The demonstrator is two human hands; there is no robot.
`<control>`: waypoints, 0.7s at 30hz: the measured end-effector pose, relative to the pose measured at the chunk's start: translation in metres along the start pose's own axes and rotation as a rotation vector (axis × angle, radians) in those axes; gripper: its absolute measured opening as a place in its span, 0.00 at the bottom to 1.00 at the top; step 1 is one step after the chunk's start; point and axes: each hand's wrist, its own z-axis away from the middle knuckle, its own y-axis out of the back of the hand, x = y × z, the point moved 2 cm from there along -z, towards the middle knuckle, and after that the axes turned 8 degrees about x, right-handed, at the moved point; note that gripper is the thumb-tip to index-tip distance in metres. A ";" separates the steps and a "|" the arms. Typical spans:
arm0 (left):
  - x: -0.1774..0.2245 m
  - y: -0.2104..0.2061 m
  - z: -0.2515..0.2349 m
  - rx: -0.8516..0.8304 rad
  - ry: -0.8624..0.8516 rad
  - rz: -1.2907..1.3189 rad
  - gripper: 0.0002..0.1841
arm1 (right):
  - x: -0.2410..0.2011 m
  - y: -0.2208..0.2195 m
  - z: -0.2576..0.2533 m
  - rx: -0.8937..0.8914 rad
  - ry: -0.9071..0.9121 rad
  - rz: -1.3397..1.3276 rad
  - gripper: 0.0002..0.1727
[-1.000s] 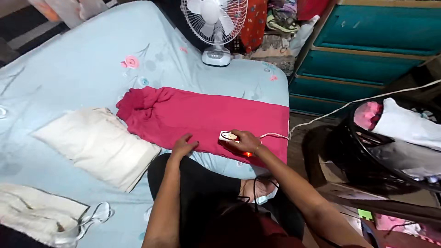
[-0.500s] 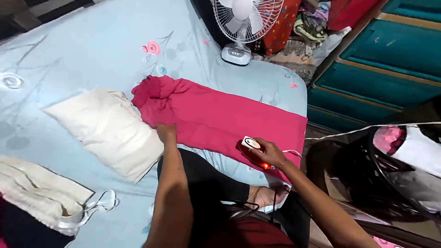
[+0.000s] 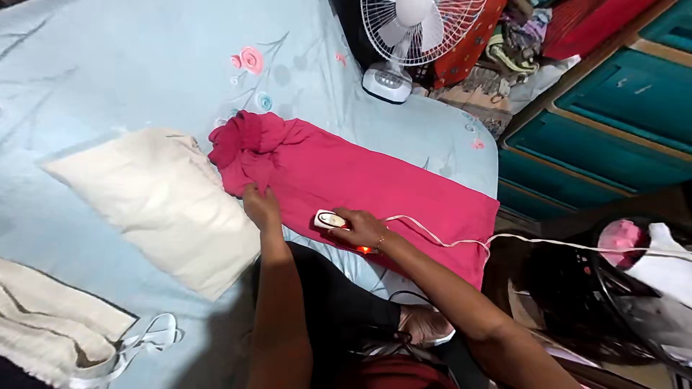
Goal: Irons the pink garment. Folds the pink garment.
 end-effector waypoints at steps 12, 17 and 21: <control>0.021 -0.004 0.022 -0.005 -0.368 0.042 0.24 | 0.066 0.039 0.050 0.495 -0.216 0.026 0.28; 0.028 -0.033 0.026 -0.343 -0.486 0.031 0.16 | 0.039 0.038 -0.038 0.349 -0.184 -0.001 0.26; 0.030 -0.041 0.019 -0.499 -0.390 -0.099 0.17 | 0.034 0.044 -0.082 0.333 -0.137 0.048 0.27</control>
